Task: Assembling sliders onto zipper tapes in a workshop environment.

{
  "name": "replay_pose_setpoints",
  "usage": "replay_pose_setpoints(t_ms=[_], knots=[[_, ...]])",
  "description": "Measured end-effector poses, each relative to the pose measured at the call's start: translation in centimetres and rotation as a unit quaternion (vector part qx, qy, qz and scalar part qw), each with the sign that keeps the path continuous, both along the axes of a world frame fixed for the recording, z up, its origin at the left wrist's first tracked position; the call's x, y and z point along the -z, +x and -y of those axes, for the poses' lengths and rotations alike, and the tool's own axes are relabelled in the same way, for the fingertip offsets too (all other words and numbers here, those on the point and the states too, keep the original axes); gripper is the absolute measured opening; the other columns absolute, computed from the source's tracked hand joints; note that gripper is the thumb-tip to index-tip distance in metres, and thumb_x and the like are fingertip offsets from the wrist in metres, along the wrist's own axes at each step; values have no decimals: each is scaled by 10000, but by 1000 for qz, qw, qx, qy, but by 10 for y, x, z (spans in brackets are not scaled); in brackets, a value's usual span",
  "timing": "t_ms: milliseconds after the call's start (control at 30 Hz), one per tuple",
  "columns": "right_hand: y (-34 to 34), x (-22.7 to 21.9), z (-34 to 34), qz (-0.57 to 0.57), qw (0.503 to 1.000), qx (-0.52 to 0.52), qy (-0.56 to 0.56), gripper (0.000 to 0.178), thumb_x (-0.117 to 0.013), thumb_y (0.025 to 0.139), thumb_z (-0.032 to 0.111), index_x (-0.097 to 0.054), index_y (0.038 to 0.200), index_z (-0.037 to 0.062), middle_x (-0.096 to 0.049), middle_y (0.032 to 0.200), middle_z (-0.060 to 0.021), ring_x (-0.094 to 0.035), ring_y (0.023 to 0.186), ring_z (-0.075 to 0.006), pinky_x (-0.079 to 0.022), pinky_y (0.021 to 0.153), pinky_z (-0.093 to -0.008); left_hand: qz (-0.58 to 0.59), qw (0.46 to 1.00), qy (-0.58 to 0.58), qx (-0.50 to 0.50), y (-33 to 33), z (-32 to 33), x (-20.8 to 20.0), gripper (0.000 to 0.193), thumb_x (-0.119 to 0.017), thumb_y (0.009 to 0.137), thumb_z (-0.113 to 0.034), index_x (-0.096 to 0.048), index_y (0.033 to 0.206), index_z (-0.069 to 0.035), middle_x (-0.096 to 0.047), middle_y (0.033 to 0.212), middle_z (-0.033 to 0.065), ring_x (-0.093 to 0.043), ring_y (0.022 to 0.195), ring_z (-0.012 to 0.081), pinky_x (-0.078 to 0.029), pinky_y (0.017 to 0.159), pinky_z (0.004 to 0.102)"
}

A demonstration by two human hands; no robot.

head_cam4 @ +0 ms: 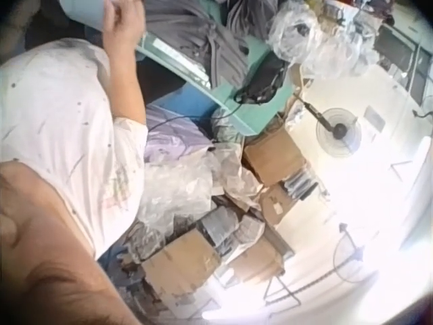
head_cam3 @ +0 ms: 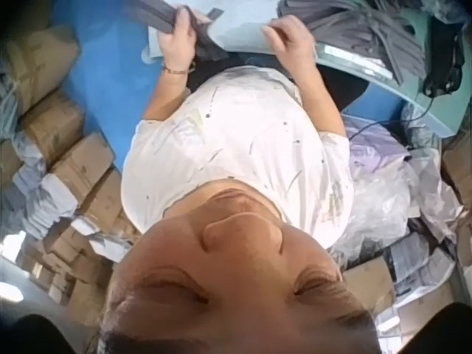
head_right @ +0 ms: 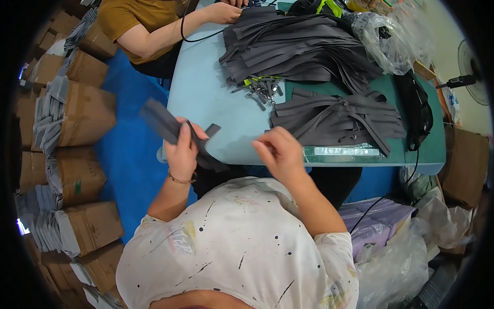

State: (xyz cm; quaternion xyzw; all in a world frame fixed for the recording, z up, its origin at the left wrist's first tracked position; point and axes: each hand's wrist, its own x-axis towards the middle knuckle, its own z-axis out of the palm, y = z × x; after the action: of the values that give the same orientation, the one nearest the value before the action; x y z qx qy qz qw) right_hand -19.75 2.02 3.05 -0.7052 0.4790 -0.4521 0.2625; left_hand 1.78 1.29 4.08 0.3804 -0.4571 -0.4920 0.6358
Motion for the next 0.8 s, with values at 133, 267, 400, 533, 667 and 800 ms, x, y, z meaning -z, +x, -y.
replay_pose_setpoints(t_ms=[133, 267, 400, 533, 667, 800], knots=[[-42, 2, 8, -163, 986, 41, 16, 149, -697, 730, 126, -583, 701, 34, -514, 630, -65, -519, 552, -210, -413, 485, -291, 41, 990, 133, -16, 15, 29, -2, 168, -469, 932, -189, -495, 979, -29, -574, 723, 49, -440, 543, 44, -329, 452, 192], [-42, -6, 41, -160, 984, 77, 0, 118, -677, 736, 132, -590, 727, 54, -552, 684, -53, -561, 628, -221, -459, 541, -298, 10, 964, 261, 45, 11, 45, 9, 191, -524, 905, -211, -564, 964, -33, -575, 766, 7, -413, 561, 29, -304, 442, 172], [-6, -14, 61, -207, 976, 34, -54, 78, -654, 744, 103, -623, 809, 73, -551, 718, -47, -577, 662, -197, -472, 576, -289, 30, 960, 255, 113, 4, 49, 19, 200, -544, 890, -199, -582, 957, -15, -591, 791, 16, -416, 546, 32, -311, 436, 177], [19, 16, 104, -279, 947, 40, -153, 73, -648, 727, 148, -619, 777, 104, -566, 723, -38, -583, 740, -214, -490, 579, -298, 55, 953, 261, 141, -2, 53, 18, 186, -560, 878, -178, -583, 928, -1, -634, 803, 51, -392, 447, 40, -322, 404, 181], [25, 25, 114, -430, 895, 21, -119, 106, -612, 749, 170, -629, 802, 79, -589, 762, -46, -593, 784, -229, -498, 617, -294, 63, 960, 244, 120, -6, 53, 19, 214, -568, 875, -200, -614, 878, 9, -604, 702, 43, -378, 442, 44, -311, 409, 190], [20, -15, 107, -186, 981, -21, 43, 119, -577, 810, 126, -628, 865, 34, -628, 836, -50, -613, 798, -177, -482, 646, -263, 56, 964, 232, 117, -4, 52, 15, 198, -574, 869, -174, -603, 906, 19, -639, 782, 87, -386, 436, 37, -306, 396, 179]])
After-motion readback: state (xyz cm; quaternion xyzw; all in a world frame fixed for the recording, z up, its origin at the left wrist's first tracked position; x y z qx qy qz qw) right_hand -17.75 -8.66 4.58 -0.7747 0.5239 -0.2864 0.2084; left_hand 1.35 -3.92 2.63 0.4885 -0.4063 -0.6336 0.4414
